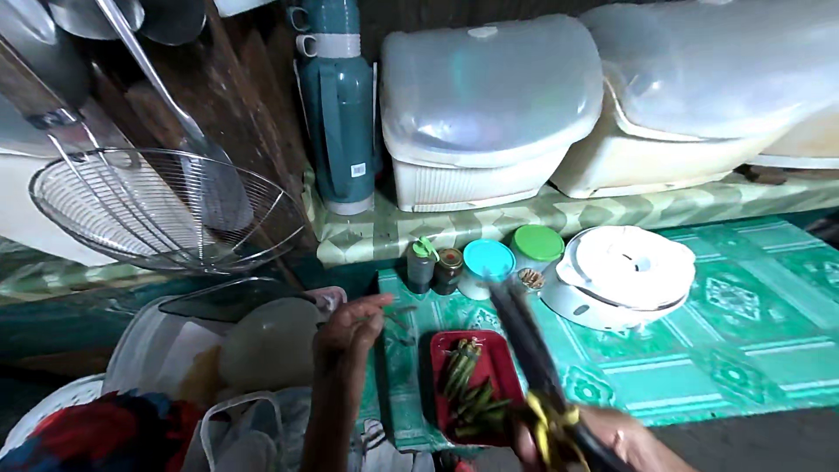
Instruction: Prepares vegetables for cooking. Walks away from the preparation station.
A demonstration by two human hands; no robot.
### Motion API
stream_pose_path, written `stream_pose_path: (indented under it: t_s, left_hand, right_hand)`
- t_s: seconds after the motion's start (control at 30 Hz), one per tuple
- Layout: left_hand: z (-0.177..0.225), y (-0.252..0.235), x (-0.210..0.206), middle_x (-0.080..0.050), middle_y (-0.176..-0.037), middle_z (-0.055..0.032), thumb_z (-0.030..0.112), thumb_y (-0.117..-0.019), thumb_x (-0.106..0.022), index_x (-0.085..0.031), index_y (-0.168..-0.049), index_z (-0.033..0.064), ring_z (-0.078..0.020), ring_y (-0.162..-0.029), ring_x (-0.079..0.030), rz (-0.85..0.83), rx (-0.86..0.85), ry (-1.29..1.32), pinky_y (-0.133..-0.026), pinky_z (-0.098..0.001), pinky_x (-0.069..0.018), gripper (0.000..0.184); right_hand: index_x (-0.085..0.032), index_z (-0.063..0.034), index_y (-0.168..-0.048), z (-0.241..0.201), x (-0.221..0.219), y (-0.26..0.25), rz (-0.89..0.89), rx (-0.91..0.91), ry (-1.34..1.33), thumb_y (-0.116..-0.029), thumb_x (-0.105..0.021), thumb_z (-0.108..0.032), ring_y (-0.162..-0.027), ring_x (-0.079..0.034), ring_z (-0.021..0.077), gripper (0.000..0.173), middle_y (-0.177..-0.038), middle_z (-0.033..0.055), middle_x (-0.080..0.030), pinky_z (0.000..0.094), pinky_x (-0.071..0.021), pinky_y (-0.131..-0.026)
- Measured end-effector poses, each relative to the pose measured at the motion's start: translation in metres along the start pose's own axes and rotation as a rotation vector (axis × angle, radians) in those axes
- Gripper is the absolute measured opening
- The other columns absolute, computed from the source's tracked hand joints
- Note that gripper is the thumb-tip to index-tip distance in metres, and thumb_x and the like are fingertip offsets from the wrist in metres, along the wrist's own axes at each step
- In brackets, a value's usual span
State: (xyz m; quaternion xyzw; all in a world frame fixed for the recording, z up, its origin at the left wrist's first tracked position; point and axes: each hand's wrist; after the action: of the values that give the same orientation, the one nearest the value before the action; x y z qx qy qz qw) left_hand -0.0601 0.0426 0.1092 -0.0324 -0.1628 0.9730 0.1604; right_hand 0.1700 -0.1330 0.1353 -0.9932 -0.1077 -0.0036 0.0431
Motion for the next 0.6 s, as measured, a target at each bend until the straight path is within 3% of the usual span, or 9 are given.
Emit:
stream_pose_path:
  t_s: [0.1, 0.17, 0.27, 0.37, 0.47, 0.6]
  left_hand:
    - [0.01, 0.007, -0.022, -0.076, -0.104, -0.0012, 0.02, -0.1011, -0.057, -0.071, -0.098, 0.0154, -0.0142, -0.103, -0.072, -0.177, 0.035, 0.075, -0.092, -0.0331, -0.058, 0.015]
    - [0.016, 0.012, -0.036, -0.074, -0.089, 0.0009, 0.015, -0.0993, -0.057, -0.069, -0.094, 0.0135, -0.0112, -0.088, -0.072, -0.234, 0.056, 0.123, -0.086, -0.0315, -0.0604, 0.013]
    - [0.02, 0.02, -0.044, -0.07, -0.078, 0.0029, 0.009, -0.1007, -0.052, -0.064, -0.095, 0.0106, -0.0076, -0.075, -0.07, -0.324, 0.076, 0.159, -0.078, -0.0283, -0.0609, 0.013]
    - [0.019, 0.024, -0.043, -0.071, -0.076, -0.0019, 0.011, -0.1034, -0.049, -0.062, -0.095, 0.0083, -0.0119, -0.071, -0.072, -0.404, 0.109, 0.21, -0.074, -0.0292, -0.0617, 0.016]
    - [0.021, 0.029, -0.05, -0.07, -0.074, -0.0031, 0.008, -0.1007, -0.049, -0.064, -0.095, 0.0064, -0.0125, -0.067, -0.071, -0.289, 0.156, 0.2, -0.071, -0.0286, -0.0615, 0.016]
    - [0.018, 0.033, -0.061, -0.068, -0.07, -0.003, 0.003, -0.0993, -0.053, -0.067, -0.096, 0.0039, -0.0118, -0.061, -0.068, -0.127, 0.146, 0.212, -0.065, -0.027, -0.0606, 0.014]
  right_hand:
    - [-0.07, -0.0127, -0.107, 0.001, -0.008, -0.034, 0.354, 0.124, 0.074, -0.0875, -0.077, -0.032, -0.081, -0.07, 0.007, 0.029, -0.094, -0.0025, -0.074, 0.0241, -0.0602, -0.068]
    - [-0.068, -0.0131, -0.108, -0.002, -0.011, -0.053, 0.461, 0.158, 0.139, -0.0832, -0.077, -0.026, -0.079, -0.07, 0.0057, 0.03, -0.093, -0.0038, -0.072, 0.0213, -0.0601, -0.067]
    - [-0.065, -0.0123, -0.098, -0.007, -0.021, -0.066, 0.471, 0.105, 0.11, -0.0797, -0.076, -0.013, -0.069, -0.068, 0.004, 0.021, -0.081, -0.0042, -0.071, 0.0183, -0.0574, -0.061]
    - [-0.063, -0.0107, -0.093, -0.004, -0.028, -0.068, 0.49, 0.069, 0.022, -0.0799, -0.072, -0.007, -0.059, -0.064, 0.0053, 0.016, -0.068, -0.0016, -0.067, 0.0183, -0.0535, -0.053]
    - [-0.064, -0.0091, -0.092, -0.001, -0.031, -0.069, 0.533, 0.056, -0.05, -0.0802, -0.07, -0.003, -0.058, -0.065, 0.0068, 0.014, -0.066, 0.0009, -0.067, 0.0192, -0.0541, -0.052]
    - [-0.065, -0.0101, -0.091, 0.003, -0.026, -0.072, 0.617, -0.025, -0.055, -0.0812, -0.072, -0.01, -0.055, -0.062, 0.0094, 0.012, -0.069, 0.0038, -0.067, 0.0205, -0.0503, -0.046]
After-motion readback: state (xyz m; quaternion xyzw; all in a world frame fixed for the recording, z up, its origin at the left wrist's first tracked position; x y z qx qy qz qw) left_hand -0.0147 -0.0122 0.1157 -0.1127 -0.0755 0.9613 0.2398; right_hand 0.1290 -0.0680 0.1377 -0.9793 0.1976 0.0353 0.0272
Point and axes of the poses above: each hand's wrist, its own y-axis away from the middle knuckle, its own x-axis out of the back of the hand, z = x × y
